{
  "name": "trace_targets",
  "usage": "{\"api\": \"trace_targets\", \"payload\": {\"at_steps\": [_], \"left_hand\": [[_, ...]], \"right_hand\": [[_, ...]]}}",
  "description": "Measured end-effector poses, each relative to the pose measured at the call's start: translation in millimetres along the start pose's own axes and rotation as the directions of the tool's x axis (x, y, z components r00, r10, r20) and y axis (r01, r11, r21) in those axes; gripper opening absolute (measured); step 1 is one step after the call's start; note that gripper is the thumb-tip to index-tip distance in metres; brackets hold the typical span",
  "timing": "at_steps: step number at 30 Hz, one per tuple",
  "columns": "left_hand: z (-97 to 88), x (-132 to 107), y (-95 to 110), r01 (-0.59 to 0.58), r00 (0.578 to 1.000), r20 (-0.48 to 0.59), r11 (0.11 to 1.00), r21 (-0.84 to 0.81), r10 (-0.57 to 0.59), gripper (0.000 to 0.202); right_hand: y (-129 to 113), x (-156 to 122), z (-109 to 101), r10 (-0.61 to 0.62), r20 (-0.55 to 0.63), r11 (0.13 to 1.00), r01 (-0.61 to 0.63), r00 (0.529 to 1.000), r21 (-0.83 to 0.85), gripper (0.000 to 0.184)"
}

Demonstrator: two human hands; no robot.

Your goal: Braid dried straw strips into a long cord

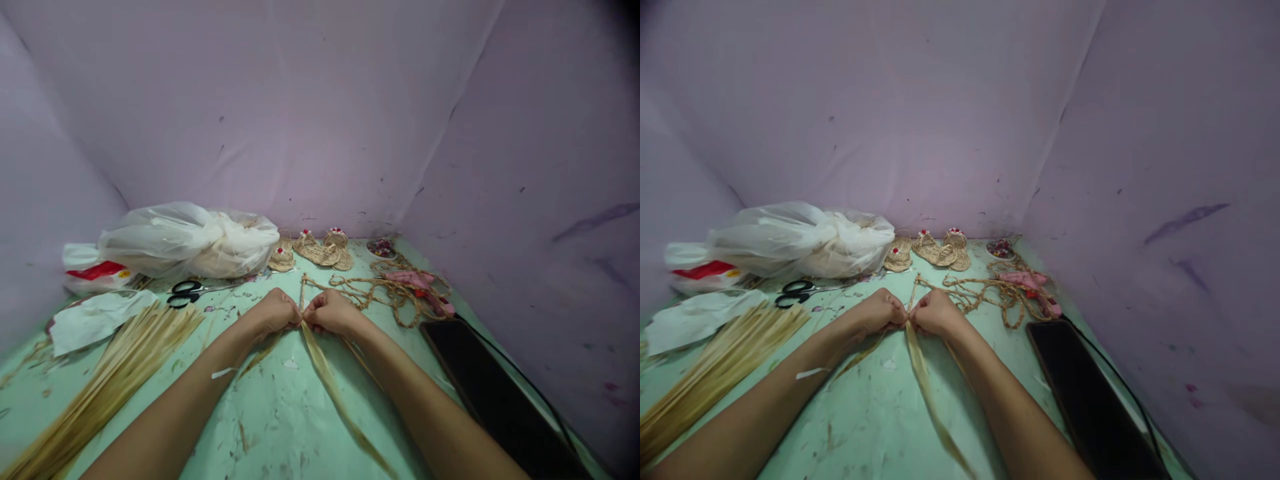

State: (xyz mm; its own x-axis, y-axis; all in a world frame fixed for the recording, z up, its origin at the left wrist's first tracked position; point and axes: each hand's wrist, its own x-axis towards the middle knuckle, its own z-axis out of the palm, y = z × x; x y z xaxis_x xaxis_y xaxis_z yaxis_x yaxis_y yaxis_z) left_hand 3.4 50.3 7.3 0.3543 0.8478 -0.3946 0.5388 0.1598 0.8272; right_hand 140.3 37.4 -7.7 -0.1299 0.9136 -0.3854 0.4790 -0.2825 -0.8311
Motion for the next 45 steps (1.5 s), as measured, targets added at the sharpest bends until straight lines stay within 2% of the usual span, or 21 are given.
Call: {"api": "trace_targets", "payload": {"at_steps": [2, 5, 11, 16, 21, 24, 28, 32, 35, 41, 45], "left_hand": [[1.7, 0, 0, 0.006, 1.000, -0.019, 1.000, 0.004, -0.005, 0.006], [2.6, 0, -1, 0.026, 0.999, -0.034, 1.000, 0.009, -0.025, 0.006], [-2.9, 0, -1, -0.001, 1.000, 0.024, 0.999, -0.041, 0.002, 0.007], [-5.8, -1, -1, -0.046, 0.996, 0.075, 0.996, -0.078, 0.051, 0.015], [-1.7, 1, -5, -0.115, 0.991, 0.056, 0.990, -0.076, 0.119, 0.015], [1.3, 2, -8, -0.161, 0.985, 0.053, 0.985, -0.060, 0.164, 0.015], [1.4, 2, -10, -0.227, 0.972, 0.054, 0.972, -0.057, 0.230, 0.019], [-4.5, 2, -9, -0.211, 0.965, 0.143, 0.974, -0.076, 0.220, 0.022], [-8.4, -1, -6, -0.174, 0.959, 0.206, 0.979, -0.106, 0.193, 0.021], [-6.4, 2, -9, -0.251, 0.963, 0.101, 0.968, 0.013, 0.249, 0.012], [-7.6, 6, -14, -0.275, 0.959, 0.094, 0.958, 0.077, 0.268, 0.013]], "right_hand": [[-6, -5, -3, 0.063, 0.063, 0.992, -0.069, 0.996, 0.105, 0.013], [-10, -10, -8, 0.077, 0.136, 0.971, -0.106, 0.988, 0.215, 0.014], [-9, -9, -7, 0.051, 0.077, 0.954, -0.072, 0.996, 0.292, 0.010], [-8, -9, -5, 0.069, 0.144, 0.900, -0.124, 0.987, 0.418, 0.011], [-9, -14, -1, 0.045, 0.215, 0.836, -0.155, 0.975, 0.526, 0.014], [-12, -18, 1, 0.054, 0.208, 0.836, -0.159, 0.977, 0.526, 0.014], [-12, -20, 1, 0.065, 0.134, 0.891, -0.118, 0.989, 0.438, 0.014], [-8, -16, 1, 0.042, 0.055, 0.956, -0.056, 0.998, 0.287, 0.013], [-5, -13, 1, -0.009, 0.052, 0.970, -0.004, 0.999, 0.243, 0.011], [-3, -12, 1, 0.000, 0.010, 0.977, -0.002, 1.000, 0.211, 0.005], [0, -11, -2, -0.043, 0.107, 0.934, 0.002, 0.993, 0.356, 0.009]]}}
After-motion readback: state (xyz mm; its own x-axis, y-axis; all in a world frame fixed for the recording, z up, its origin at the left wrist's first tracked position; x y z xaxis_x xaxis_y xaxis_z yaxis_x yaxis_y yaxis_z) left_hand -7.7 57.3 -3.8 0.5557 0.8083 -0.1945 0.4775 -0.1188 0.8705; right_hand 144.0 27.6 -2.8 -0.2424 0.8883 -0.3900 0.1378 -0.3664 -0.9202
